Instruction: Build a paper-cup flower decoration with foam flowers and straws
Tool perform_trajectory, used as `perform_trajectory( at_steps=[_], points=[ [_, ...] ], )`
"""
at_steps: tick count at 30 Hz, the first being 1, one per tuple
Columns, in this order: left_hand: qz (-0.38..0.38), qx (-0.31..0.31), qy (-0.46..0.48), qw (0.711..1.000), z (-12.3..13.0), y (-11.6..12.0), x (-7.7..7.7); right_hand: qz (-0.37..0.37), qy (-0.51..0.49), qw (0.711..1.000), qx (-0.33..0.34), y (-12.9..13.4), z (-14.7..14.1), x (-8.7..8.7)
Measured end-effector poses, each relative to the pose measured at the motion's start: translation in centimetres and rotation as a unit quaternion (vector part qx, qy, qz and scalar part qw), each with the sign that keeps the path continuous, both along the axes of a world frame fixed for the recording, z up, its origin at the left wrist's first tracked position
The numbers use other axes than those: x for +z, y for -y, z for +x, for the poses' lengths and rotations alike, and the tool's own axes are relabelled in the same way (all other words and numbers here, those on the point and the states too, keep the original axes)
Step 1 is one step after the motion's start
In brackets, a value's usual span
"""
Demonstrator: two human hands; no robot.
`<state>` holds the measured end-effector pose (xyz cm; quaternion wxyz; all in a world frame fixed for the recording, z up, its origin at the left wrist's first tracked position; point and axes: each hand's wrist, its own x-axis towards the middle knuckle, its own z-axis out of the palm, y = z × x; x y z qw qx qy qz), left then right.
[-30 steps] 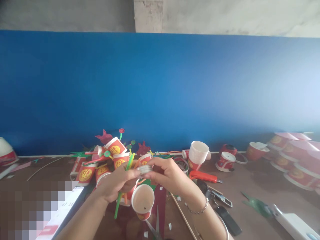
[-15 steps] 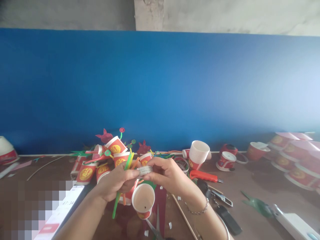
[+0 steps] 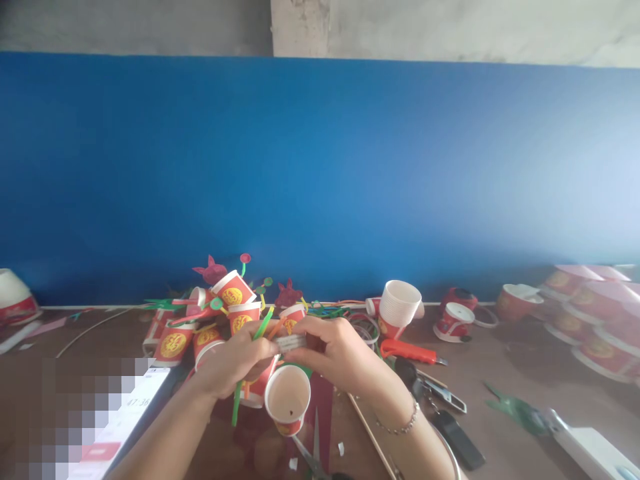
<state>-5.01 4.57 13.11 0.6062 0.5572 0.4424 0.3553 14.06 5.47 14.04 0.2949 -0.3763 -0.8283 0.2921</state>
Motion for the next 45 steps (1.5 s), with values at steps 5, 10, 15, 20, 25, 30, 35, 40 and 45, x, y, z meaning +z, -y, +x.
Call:
perform_trajectory(
  at_steps=[5,10,15,20,25,30,35,40,45],
  points=[
    [0.028,-0.001,-0.017,0.999,0.0,0.0,0.0,-0.014,-0.005,1.0,0.0,-0.2,-0.1,-0.3],
    [0.04,-0.002,-0.005,0.999,0.1,0.0,-0.1,-0.021,-0.004,1.0,0.003,-0.5,-0.2,-0.8],
    [0.04,-0.004,0.003,0.999,0.4,-0.2,-0.2,-0.017,-0.01,1.0,0.001,-0.7,-0.3,-1.0],
    [0.014,0.006,0.041,0.999,0.7,-0.4,-0.6,-0.036,-0.029,0.999,0.002,-0.6,-0.1,-0.4],
    [-0.08,-0.053,0.078,0.992,0.5,-0.2,0.0,-0.041,-0.019,0.999,0.015,-0.5,0.2,0.0],
    [-0.073,-0.057,0.084,0.992,0.4,-0.3,-0.1,-0.026,0.006,1.0,0.009,-0.4,0.2,-0.2],
    [-0.059,-0.059,0.079,0.993,0.3,-0.7,-0.9,-0.02,0.026,0.999,0.004,-0.3,-0.1,-0.1],
    [-0.062,-0.005,0.084,0.995,1.0,-1.1,-1.4,0.001,0.024,1.0,-0.01,-0.3,-0.2,0.0],
    [-0.091,-0.036,0.086,0.991,0.9,-0.7,-0.5,-0.013,0.011,1.0,-0.002,-0.5,0.0,0.0]
  ],
)
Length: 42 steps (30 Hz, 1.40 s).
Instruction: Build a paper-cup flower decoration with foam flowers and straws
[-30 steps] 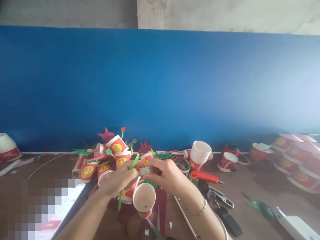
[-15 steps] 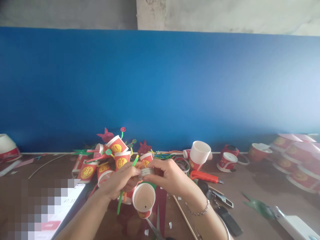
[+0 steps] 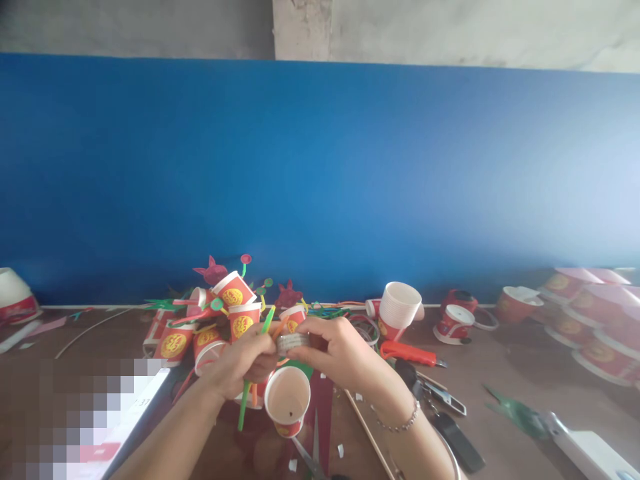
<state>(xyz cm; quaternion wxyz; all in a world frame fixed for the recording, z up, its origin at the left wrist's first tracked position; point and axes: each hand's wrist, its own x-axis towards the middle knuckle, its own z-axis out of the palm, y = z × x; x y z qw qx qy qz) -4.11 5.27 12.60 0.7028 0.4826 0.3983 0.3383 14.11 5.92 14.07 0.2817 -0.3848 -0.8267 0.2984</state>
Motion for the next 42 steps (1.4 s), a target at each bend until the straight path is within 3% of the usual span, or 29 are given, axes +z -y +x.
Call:
perform_trajectory(
  at_steps=[4,14,20,26,32,37,40,42],
  points=[
    [0.002,-0.005,0.004,1.0,-0.3,0.4,0.6,0.001,-0.006,1.0,0.015,-0.1,0.1,0.1],
    [0.033,0.004,-0.017,0.999,-0.1,-0.2,-0.4,0.037,0.024,0.999,-0.008,-0.2,-0.2,-0.4],
    [0.037,0.053,-0.017,0.998,0.2,-0.2,-0.6,0.017,-0.007,1.0,-0.013,-0.3,-0.4,-0.6],
    [-0.002,-0.015,0.002,1.0,-0.2,0.0,0.5,0.01,-0.003,1.0,-0.01,-0.4,-0.1,-0.4],
    [0.011,0.032,0.0,0.999,0.3,-0.2,-0.3,0.008,-0.01,1.0,-0.02,-0.2,-0.1,-0.4],
    [0.042,0.05,0.001,0.998,-0.4,0.1,0.1,-0.093,-0.055,0.994,-0.011,-0.8,0.5,-1.0],
    [0.106,0.076,-0.007,0.991,-1.1,0.4,0.8,-0.155,-0.078,0.984,0.047,-1.3,0.9,-1.3],
    [0.146,0.053,0.0,0.988,-1.4,0.5,1.0,-0.166,-0.091,0.978,0.084,-1.6,1.1,-1.4]
  ],
)
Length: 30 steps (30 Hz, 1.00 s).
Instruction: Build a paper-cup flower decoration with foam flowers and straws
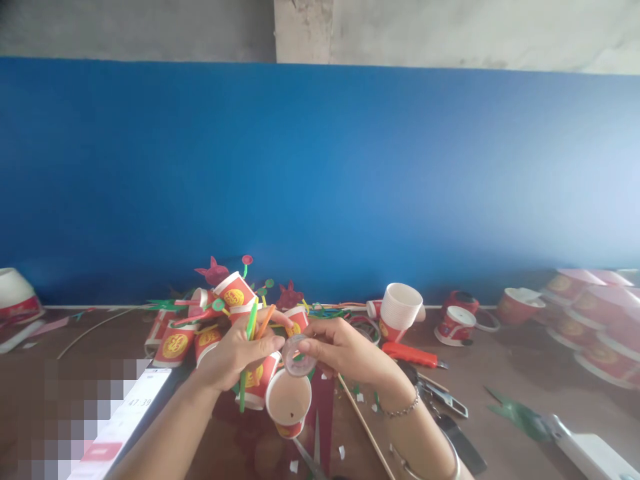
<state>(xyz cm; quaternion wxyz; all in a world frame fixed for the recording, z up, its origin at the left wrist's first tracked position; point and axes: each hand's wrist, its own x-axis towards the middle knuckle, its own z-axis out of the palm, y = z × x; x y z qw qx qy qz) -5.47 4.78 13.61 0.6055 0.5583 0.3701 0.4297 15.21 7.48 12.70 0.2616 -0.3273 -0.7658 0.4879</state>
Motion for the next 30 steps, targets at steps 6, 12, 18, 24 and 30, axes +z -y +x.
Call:
perform_trajectory(
  at_steps=[6,12,18,24,30],
  points=[
    [0.036,-0.06,-0.045,0.997,0.0,0.1,-0.1,-0.043,-0.004,0.997,0.06,0.0,0.3,-0.4],
    [0.083,-0.05,-0.058,0.994,0.1,0.2,-0.4,-0.054,0.009,0.997,0.048,-0.1,-0.1,-0.8],
    [0.042,0.056,-0.01,0.998,0.5,-0.4,-0.3,0.201,-0.009,0.953,-0.225,0.9,-1.7,0.8],
    [0.038,0.064,-0.018,0.997,0.8,-0.8,-0.7,0.258,0.033,0.951,-0.165,2.6,-3.0,1.0],
    [0.063,0.101,-0.026,0.993,1.2,-0.4,-0.8,0.276,0.16,0.922,-0.218,2.0,-3.0,0.1]
  ],
)
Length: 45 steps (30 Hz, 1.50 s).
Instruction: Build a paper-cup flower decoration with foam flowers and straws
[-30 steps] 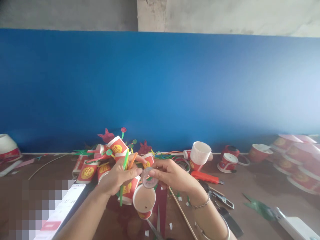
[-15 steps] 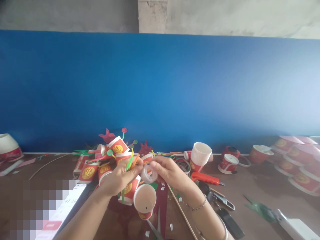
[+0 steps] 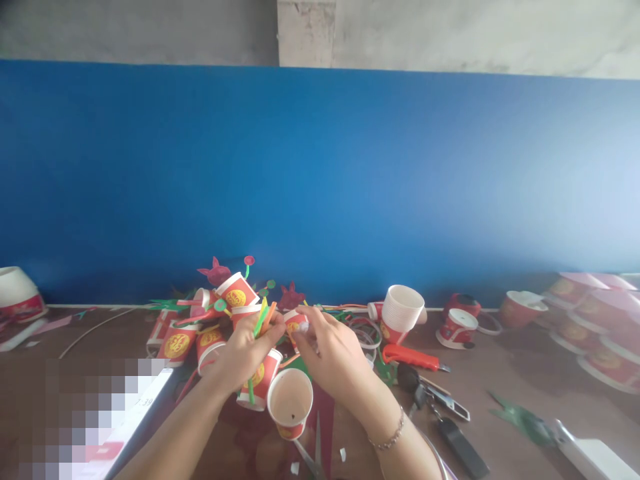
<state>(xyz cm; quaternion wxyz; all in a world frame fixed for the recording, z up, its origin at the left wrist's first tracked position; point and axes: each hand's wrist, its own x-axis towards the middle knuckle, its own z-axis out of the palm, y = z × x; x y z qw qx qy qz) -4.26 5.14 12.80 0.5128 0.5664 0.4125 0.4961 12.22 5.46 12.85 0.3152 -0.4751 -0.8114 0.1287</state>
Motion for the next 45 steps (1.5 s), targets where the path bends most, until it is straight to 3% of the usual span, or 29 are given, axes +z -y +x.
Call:
perform_trajectory(
  at_steps=[5,8,12,15,17,21,28,35,41,45],
  points=[
    [-0.031,-0.003,0.001,1.0,-0.2,-0.1,0.2,0.0,0.013,1.0,0.011,-0.6,0.8,0.1],
    [-0.099,-0.022,0.047,0.994,-0.6,-0.5,0.0,-0.018,-0.03,0.999,-0.035,-1.3,1.5,0.1],
    [-0.182,-0.139,0.149,0.962,-0.7,-0.7,-0.2,-0.072,-0.172,0.979,-0.08,-2.3,2.1,-0.3],
    [-0.239,-0.243,0.185,0.922,-0.1,-0.4,-0.6,-0.133,-0.3,0.945,-0.014,-2.4,1.7,-0.3],
    [-0.262,-0.279,0.192,0.904,0.4,-0.1,-0.8,-0.189,-0.352,0.915,0.053,-2.2,1.3,-0.2],
    [-0.279,-0.291,0.192,0.895,1.0,0.3,-1.1,-0.262,-0.408,0.866,0.119,-1.7,0.8,0.1],
    [-0.279,-0.346,0.183,0.877,1.0,0.1,-1.8,-0.218,-0.386,0.893,0.076,-1.7,0.8,-0.2],
    [-0.287,-0.389,0.211,0.85,1.0,0.0,-2.1,-0.28,-0.407,0.863,0.102,-1.8,0.7,-0.2],
    [-0.289,-0.349,0.229,0.862,1.4,0.0,-2.1,-0.286,-0.436,0.848,0.096,-2.0,0.7,-0.4],
    [-0.287,-0.359,0.242,0.855,1.6,0.1,-1.8,-0.266,-0.444,0.85,0.101,-1.9,0.5,-0.4]
  ],
)
